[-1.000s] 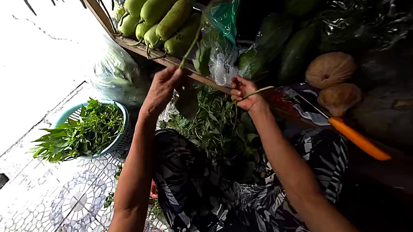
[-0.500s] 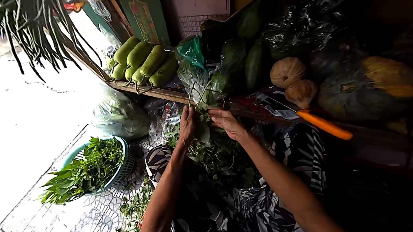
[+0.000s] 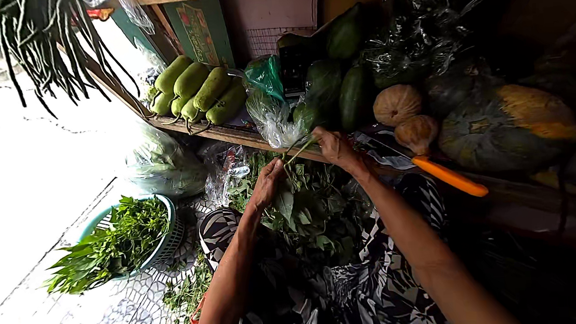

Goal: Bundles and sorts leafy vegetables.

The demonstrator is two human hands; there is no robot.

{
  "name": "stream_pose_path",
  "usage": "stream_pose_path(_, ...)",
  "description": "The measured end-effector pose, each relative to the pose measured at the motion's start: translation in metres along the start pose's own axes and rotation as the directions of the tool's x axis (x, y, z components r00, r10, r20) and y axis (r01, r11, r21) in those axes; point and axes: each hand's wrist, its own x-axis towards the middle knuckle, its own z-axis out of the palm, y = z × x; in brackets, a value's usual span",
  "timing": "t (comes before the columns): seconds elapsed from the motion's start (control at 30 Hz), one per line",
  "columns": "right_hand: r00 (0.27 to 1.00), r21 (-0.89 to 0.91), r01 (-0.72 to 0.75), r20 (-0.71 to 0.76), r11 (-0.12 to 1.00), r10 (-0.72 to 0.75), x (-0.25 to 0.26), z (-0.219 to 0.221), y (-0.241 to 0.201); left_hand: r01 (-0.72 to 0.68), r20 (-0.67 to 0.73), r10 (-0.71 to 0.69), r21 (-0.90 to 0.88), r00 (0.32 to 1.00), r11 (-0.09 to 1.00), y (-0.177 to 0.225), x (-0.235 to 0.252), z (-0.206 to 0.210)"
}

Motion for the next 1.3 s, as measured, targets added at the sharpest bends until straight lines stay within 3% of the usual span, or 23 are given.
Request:
stream_pose_path(0.1,0.957,-0.034,-0.269,-0.118,0.962,0.264,0.004,-0.035,0.031,-0.007,-0.076,0.009,0.025,0.997,1.0,0.003,-0.005,-0.012)
stream_pose_path(0.17,0.966,-0.016,-0.246,0.076,0.969,0.247,-0.006,-0.035,0.031,-0.017,-0.114,0.019,0.017,0.993,1.0,0.002,-0.003,-0.016)
stream_pose_path(0.23,0.903,-0.04,-0.22,0.371,0.975,0.219,-0.018,-0.018,0.015,-0.028,-0.119,0.031,0.029,0.992,0.999,-0.001,0.001,-0.014)
stream_pose_path(0.3,0.913,0.042,-0.186,0.375,0.982,0.157,-0.028,0.003,-0.009,-0.031,-0.104,0.036,0.051,0.994,0.998,-0.002,0.003,-0.009)
stream_pose_path(0.33,0.937,0.184,-0.197,0.325,0.963,0.13,-0.031,0.01,-0.024,-0.03,-0.093,0.036,0.065,0.995,0.997,-0.002,0.003,-0.006)
stream_pose_path(0.4,0.955,0.524,-0.252,0.272,0.813,0.121,-0.034,0.021,-0.044,-0.004,-0.052,0.009,0.093,0.999,0.996,-0.001,0.0,0.007)
stream_pose_path(0.47,0.963,0.719,-0.26,0.241,0.645,0.12,-0.028,0.04,-0.052,0.003,0.022,-0.007,0.18,1.0,0.984,0.005,-0.007,0.015)
stream_pose_path(0.57,0.948,0.905,-0.261,0.175,0.335,0.264,-0.013,0.065,-0.053,-0.093,0.089,0.055,0.513,0.994,0.853,0.03,-0.016,-0.004)
stream_pose_path(0.63,0.935,0.953,-0.235,0.169,0.19,0.311,-0.008,0.064,-0.039,-0.044,-0.09,0.125,0.611,0.988,0.79,0.044,-0.039,-0.05)
stream_pose_path(0.67,0.93,0.958,-0.232,0.168,0.168,0.327,-0.008,0.06,-0.031,0.02,-0.241,0.153,0.591,0.958,0.806,0.042,-0.053,-0.078)
stream_pose_path(0.73,0.933,0.954,-0.244,0.181,0.176,0.311,-0.01,0.055,-0.015,0.198,-0.529,0.148,0.542,0.836,0.817,0.006,-0.061,-0.143)
stream_pose_path(0.77,0.933,0.95,-0.258,0.199,0.176,0.299,-0.011,0.054,-0.01,0.345,-0.628,0.064,0.508,0.776,0.789,-0.024,-0.063,-0.175)
stream_pose_path(0.8,0.932,0.942,-0.281,0.221,0.184,0.289,-0.013,0.055,-0.007,0.515,-0.693,-0.085,0.442,0.716,0.735,-0.056,-0.068,-0.206)
stream_pose_path(0.87,0.92,0.92,-0.332,0.265,0.21,0.289,-0.017,0.061,-0.008,0.78,-0.779,-0.335,0.293,0.53,0.553,-0.115,-0.089,-0.256)
stream_pose_path(0.93,0.904,0.898,-0.378,0.306,0.226,0.297,-0.021,0.066,-0.009,0.911,-0.832,-0.428,0.203,0.354,0.359,-0.156,-0.121,-0.29)
stream_pose_path(0.97,0.9,0.889,-0.394,0.322,0.232,0.295,-0.022,0.068,-0.009,0.94,-0.836,-0.454,0.195,0.309,0.28,-0.171,-0.139,-0.303)
stream_pose_path(1.03,0.886,0.871,-0.429,0.354,0.24,0.3,-0.025,0.071,-0.008,0.946,-0.811,-0.487,0.266,0.324,0.188,-0.195,-0.172,-0.324)
stream_pose_path(1.13,0.86,0.841,-0.48,0.395,0.25,0.323,-0.028,0.08,-0.006,0.9,-0.777,-0.457,0.404,0.432,0.165,-0.222,-0.196,-0.342)
stream_pose_path(1.3,0.825,0.797,-0.55,0.471,0.25,0.312,-0.032,0.103,-0.013,0.791,-0.687,-0.418,0.593,0.595,0.152,-0.223,-0.19,-0.314)
